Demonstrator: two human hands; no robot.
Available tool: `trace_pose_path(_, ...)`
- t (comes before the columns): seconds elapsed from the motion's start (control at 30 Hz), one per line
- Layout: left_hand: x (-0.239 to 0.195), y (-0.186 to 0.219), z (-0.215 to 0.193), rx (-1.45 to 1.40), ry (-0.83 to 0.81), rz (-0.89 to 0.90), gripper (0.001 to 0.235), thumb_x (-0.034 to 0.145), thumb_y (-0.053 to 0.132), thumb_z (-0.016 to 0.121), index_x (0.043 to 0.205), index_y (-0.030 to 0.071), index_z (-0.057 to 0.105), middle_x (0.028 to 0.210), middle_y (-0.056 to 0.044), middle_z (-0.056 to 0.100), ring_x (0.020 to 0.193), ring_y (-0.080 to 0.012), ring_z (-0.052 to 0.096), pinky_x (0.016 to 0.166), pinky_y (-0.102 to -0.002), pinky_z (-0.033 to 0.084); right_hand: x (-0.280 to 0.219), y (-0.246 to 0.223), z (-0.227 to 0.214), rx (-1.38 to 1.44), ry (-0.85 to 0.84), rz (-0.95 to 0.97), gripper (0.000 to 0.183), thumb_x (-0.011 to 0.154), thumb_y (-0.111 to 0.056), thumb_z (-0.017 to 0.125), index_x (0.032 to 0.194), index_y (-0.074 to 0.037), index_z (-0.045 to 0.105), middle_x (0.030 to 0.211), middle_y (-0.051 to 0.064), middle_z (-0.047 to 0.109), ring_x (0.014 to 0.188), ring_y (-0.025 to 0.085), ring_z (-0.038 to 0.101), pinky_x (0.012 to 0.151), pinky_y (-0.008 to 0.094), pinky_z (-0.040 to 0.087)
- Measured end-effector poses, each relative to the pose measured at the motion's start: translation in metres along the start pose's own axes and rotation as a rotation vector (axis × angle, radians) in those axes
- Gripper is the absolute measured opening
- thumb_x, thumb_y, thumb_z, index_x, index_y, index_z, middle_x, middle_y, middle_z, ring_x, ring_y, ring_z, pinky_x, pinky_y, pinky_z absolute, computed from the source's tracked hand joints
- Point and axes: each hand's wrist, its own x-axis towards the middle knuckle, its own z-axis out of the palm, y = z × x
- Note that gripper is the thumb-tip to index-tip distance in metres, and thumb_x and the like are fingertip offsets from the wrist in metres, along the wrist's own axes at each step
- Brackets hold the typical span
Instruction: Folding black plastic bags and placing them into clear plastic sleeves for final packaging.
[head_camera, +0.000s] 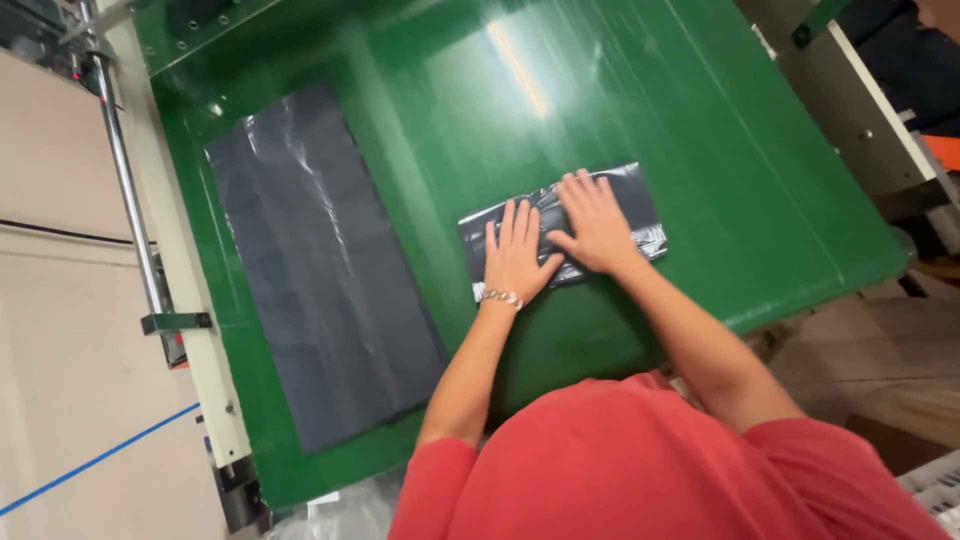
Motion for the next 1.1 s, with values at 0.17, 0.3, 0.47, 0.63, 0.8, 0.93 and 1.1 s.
trace_pose_path(0.17, -0.055, -0.034, -0.038, -0.026, -0.205, 0.083, 0.105, 0.08, 0.075, 0.052, 0.156, 0.008, 0.025, 0.167, -0.013, 0.017, 0.155, -0.0307, 0.01, 0.119, -0.062, 0.025, -0.022, 0.05, -0.028, -0.185, -0.081, 0.184, 0.082, 0.094, -0.056, 0.053, 0.153, 0.0, 0.041, 0.159, 0.022, 0.038, 0.15, 0.038, 0.028, 0.124, 0.054, 0.018)
trace_pose_path(0.3, -0.073, -0.065, 0.011, 0.226, 0.282, 0.303, 0.065, 0.085, 0.056, 0.064, 0.135, 0.015, 0.056, 0.143, -0.006, 0.055, 0.137, -0.0266, 0.048, 0.1, -0.05, 0.05, -0.029, -0.001, -0.038, -0.162, -0.007, -0.038, 0.075, 0.079, -0.042, 0.072, 0.14, -0.002, 0.054, 0.147, 0.022, 0.051, 0.142, 0.04, 0.042, 0.119, 0.054, 0.029)
trace_pose_path(0.47, -0.086, -0.013, 0.029, 0.136, 0.321, 0.568, 0.027, 0.087, 0.048, 0.053, 0.07, 0.028, 0.049, 0.061, 0.009, 0.048, 0.053, -0.0142, 0.054, 0.044, -0.034, 0.043, -0.103, -0.074, -0.011, 0.195, -0.044, -0.267, 0.074, 0.073, -0.028, 0.077, 0.139, -0.007, 0.052, 0.148, 0.014, 0.05, 0.139, 0.033, 0.045, 0.12, 0.05, 0.031)
trace_pose_path(0.63, -0.039, -0.005, -0.012, -0.734, -0.382, 0.337, 0.034, 0.1, 0.046, 0.047, 0.097, 0.026, 0.076, 0.107, 0.004, 0.075, 0.108, -0.0198, 0.069, 0.094, -0.033, 0.054, -0.145, -0.06, -0.041, 0.817, -0.113, -0.165, 0.046, 0.07, 0.002, 0.065, 0.114, -0.011, 0.072, 0.125, 0.007, 0.07, 0.122, 0.029, 0.063, 0.112, 0.053, 0.041)
trace_pose_path(0.8, -0.017, -0.048, 0.02, -1.513, -0.779, -0.122, 0.099, 0.09, 0.084, 0.007, 0.11, 0.012, 0.071, 0.129, -0.005, 0.068, 0.118, -0.0141, 0.065, 0.105, -0.029, 0.046, -0.157, -0.018, -0.016, 1.049, -0.309, 0.607, 0.016, 0.095, -0.017, 0.064, 0.099, -0.006, 0.074, 0.089, 0.011, 0.073, 0.09, 0.023, 0.071, 0.084, 0.05, 0.054)
trace_pose_path(0.93, -0.021, -0.03, 0.058, -0.881, -0.19, -0.193, 0.035, 0.094, 0.052, 0.064, 0.1, 0.018, 0.067, 0.095, -0.004, 0.072, 0.093, -0.0198, 0.069, 0.085, -0.035, 0.055, -0.111, -0.03, -0.04, 1.381, -0.115, 1.205, 0.015, 0.101, -0.031, 0.06, 0.099, -0.016, 0.06, 0.071, -0.001, 0.056, 0.042, 0.012, 0.055, 0.038, 0.023, 0.045)
trace_pose_path(1.1, -0.015, 0.014, 0.072, -0.308, 0.12, -0.331, 0.051, 0.092, 0.071, 0.048, 0.093, 0.021, 0.054, 0.08, -0.003, 0.068, 0.077, -0.0266, 0.073, 0.07, -0.04, 0.059, -0.118, -0.005, -0.034, 1.694, -0.104, 1.337, 0.011, 0.102, -0.022, 0.062, 0.105, -0.012, 0.058, 0.089, 0.004, 0.063, 0.068, 0.017, 0.069, 0.065, 0.039, 0.061)
